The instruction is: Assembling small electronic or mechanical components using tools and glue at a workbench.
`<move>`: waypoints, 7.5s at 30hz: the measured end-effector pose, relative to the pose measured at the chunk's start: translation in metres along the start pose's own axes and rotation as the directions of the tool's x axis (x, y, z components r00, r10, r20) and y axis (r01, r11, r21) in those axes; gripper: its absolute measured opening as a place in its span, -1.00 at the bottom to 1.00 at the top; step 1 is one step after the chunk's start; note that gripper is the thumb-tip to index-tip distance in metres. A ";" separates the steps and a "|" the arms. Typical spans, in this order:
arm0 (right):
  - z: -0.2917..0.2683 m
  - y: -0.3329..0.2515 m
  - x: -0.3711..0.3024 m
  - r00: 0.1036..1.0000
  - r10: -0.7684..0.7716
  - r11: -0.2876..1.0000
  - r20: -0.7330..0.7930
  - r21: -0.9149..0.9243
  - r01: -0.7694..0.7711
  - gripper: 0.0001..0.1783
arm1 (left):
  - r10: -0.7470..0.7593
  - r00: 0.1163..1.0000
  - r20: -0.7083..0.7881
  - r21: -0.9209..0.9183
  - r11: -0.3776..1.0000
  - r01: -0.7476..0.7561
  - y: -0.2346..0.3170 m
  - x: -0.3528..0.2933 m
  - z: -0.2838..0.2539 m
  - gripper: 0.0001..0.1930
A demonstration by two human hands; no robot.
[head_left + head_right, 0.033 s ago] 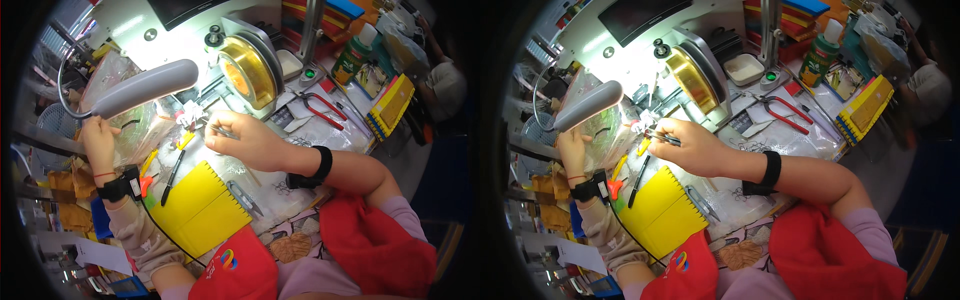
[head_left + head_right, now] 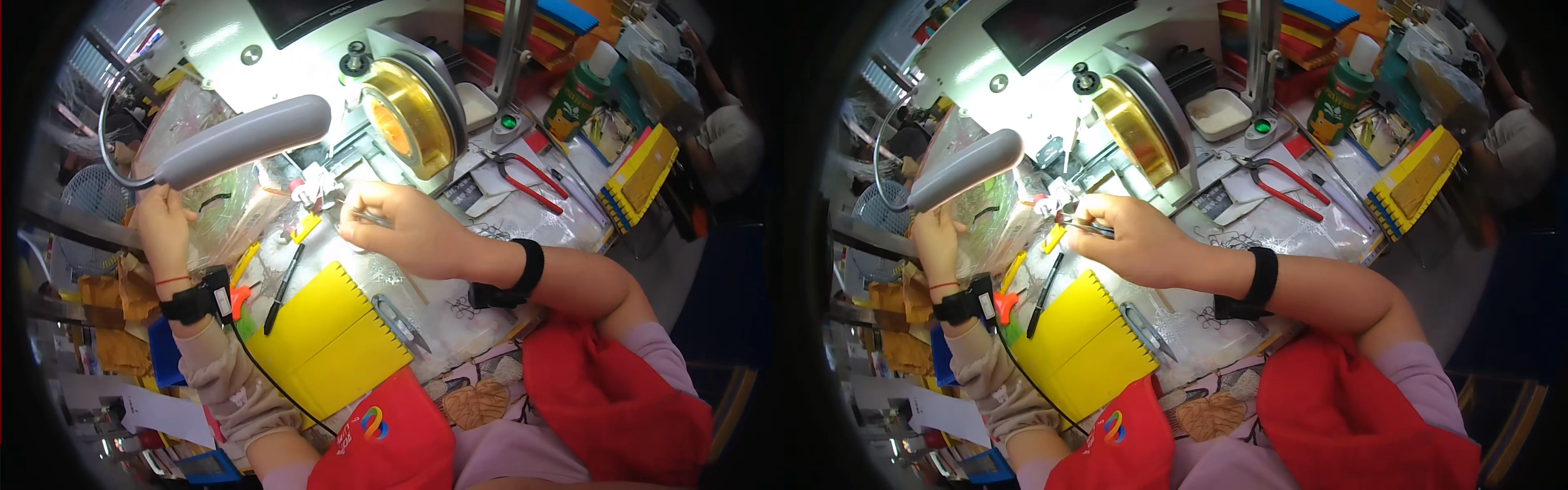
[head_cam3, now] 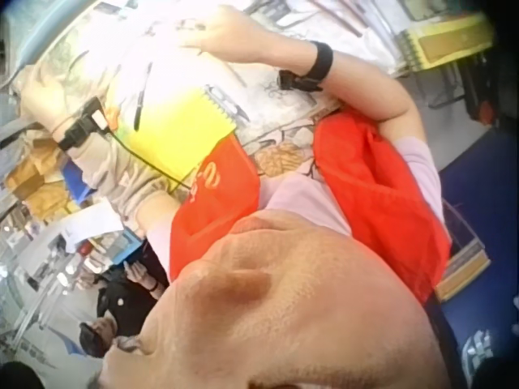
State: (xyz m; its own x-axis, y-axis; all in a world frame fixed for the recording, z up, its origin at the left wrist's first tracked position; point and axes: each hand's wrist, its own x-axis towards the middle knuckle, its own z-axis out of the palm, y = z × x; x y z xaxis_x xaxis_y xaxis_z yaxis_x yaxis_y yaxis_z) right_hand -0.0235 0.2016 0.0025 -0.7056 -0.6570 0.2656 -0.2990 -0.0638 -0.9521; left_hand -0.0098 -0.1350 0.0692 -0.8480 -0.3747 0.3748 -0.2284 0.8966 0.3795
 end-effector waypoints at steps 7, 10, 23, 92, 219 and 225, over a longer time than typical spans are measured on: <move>0.001 0.016 0.007 0.980 0.159 0.958 -0.116 0.258 -0.125 -0.82 | 0.327 0.918 -0.227 0.437 0.876 -0.204 -0.007 -0.004 -0.003 -0.82; 0.003 0.020 0.013 0.968 0.176 0.952 -0.177 0.281 -0.122 -0.81 | 0.438 0.864 -0.248 0.640 0.744 -0.194 -0.011 -0.006 -0.001 -0.78; 0.007 0.024 0.041 0.960 0.039 0.955 -0.276 0.293 0.045 -0.86 | 0.595 0.777 0.204 -0.241 0.800 -0.550 0.092 -0.073 0.068 -0.74; -0.073 -0.032 -0.010 0.576 -0.802 0.575 -0.155 -0.461 0.676 -0.81 | 0.726 0.541 -0.423 -0.153 0.532 -0.833 0.139 -0.122 0.090 -0.78; -0.118 -0.035 -0.041 0.423 -0.901 0.161 0.096 -0.831 0.532 -0.88 | 0.518 0.817 0.253 -0.951 0.288 0.112 0.234 -0.127 0.064 -0.88; -0.121 -0.047 -0.059 0.551 -0.779 0.027 0.300 -0.861 0.508 -0.60 | 0.541 0.819 0.190 -0.964 0.259 0.053 0.217 -0.127 0.067 -0.95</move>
State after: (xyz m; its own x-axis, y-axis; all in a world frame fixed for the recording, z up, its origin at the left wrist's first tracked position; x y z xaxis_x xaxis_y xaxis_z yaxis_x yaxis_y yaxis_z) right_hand -0.0453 0.3338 0.0500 0.0371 -0.5379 0.8422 -0.9195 0.3117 0.2396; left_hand 0.0165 0.1228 0.0469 -0.9091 0.2235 0.3516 0.3574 -0.0151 0.9338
